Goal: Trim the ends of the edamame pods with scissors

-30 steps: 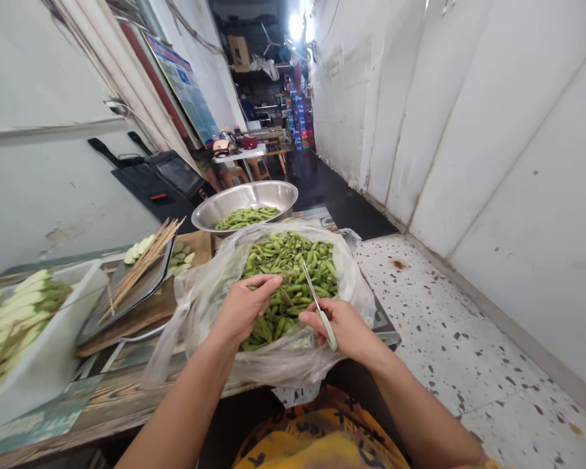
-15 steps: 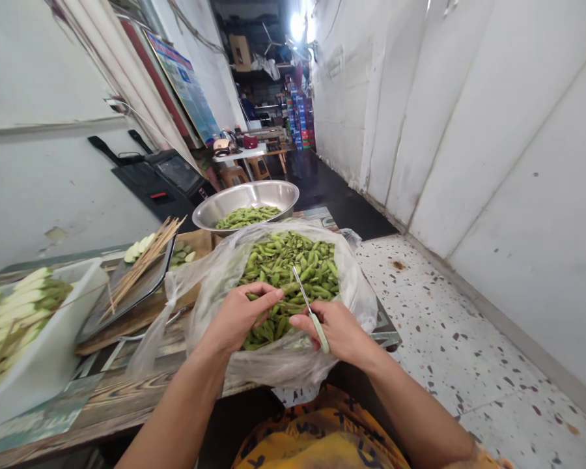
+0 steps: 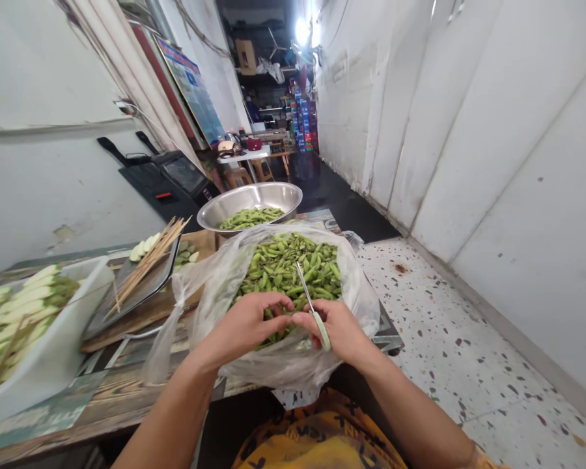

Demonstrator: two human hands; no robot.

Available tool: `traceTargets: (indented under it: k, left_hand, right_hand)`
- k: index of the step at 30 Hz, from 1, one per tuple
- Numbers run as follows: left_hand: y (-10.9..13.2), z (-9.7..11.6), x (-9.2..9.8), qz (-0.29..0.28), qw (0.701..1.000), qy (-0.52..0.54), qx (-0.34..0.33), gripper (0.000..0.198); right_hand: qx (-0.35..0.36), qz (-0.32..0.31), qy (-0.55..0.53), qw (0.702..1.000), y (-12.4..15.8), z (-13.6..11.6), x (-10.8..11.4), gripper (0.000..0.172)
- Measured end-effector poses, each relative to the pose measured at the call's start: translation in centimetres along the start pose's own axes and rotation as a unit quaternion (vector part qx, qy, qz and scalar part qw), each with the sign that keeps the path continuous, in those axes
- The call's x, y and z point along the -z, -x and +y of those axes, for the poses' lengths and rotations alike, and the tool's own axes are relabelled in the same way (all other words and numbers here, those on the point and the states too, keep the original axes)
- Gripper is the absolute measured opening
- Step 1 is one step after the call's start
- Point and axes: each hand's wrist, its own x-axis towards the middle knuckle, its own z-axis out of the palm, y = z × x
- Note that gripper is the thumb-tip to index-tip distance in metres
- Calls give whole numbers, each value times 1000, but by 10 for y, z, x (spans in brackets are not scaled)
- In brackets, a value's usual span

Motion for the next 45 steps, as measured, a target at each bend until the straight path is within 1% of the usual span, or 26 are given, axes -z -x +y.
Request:
traceTargets:
  k: [3, 5, 8, 10, 11, 12, 14, 15, 16, 17, 19, 21, 23, 26, 30, 36, 39, 43, 45]
  left_hand:
    - [1, 2, -5, 55, 997, -46, -28, 4]
    - [0, 3, -8, 85, 995, -43, -32, 3]
    - [-3, 1, -11, 95, 995, -1, 6, 6]
    - [-5, -1, -11, 118, 990, 50, 51, 7]
    - [-5, -2, -10, 134, 984, 86, 80, 8]
    - [-5, -3, -9, 150, 974, 132, 108, 10]
    - [-6, -6, -9, 174, 943, 243, 147, 15]
    - [-6, -7, -9, 185, 924, 299, 152, 18]
    - [-6, -8, -9, 199, 904, 348, 147, 20]
    - [-6, -9, -10, 218, 886, 386, 138, 22]
    - [-6, -10, -12, 251, 859, 428, 127, 25]
    - [-6, -9, -14, 261, 849, 441, 124, 25]
    - [-4, -7, -16, 255, 854, 435, 126, 26]
    - [-1, -4, -18, 243, 871, 408, 129, 26]
    - [2, 0, -19, 210, 888, 385, 138, 28]
    - [3, 2, -17, 201, 885, 391, 151, 26]
    - [2, -3, -19, 199, 884, 393, 155, 26]
    - [0, -10, -24, 203, 893, 372, 154, 28]
    - [-1, -10, -26, 180, 902, 361, 154, 29]
  right_hand:
    - [-7, -2, -35, 999, -1, -1, -1, 38]
    - [-5, 4, -46, 999, -2, -1, -1, 37]
    - [6, 16, -65, 998, -1, -2, 0, 37]
    - [7, 25, -71, 997, 2, -4, 1, 39]
    - [4, 17, -69, 997, 5, -5, 1, 39]
    - [-4, -8, -64, 998, 8, -7, 2, 40]
    - [-24, -87, -48, 995, 15, -10, 1, 40]
    - [-33, -121, -37, 991, 18, -10, 1, 40]
    - [-39, -138, -21, 989, 20, -11, 0, 41]
    - [-41, -137, 2, 990, 22, -11, 0, 41]
    - [-34, -110, 62, 991, 22, -10, -1, 42]
    - [-22, -99, 115, 988, 20, -8, -1, 43]
    - [-12, -98, 143, 985, 17, -8, -1, 45]
    - [3, -83, 156, 984, 12, -10, -1, 46]
    - [20, -70, 173, 982, 6, -15, -1, 44]
    - [31, -79, 159, 984, 3, -16, -3, 39]
    - [38, -54, 185, 980, 3, -14, -5, 41]
    - [41, -29, 204, 978, -1, -7, -7, 44]
    - [38, -25, 195, 980, -3, -5, -7, 45]
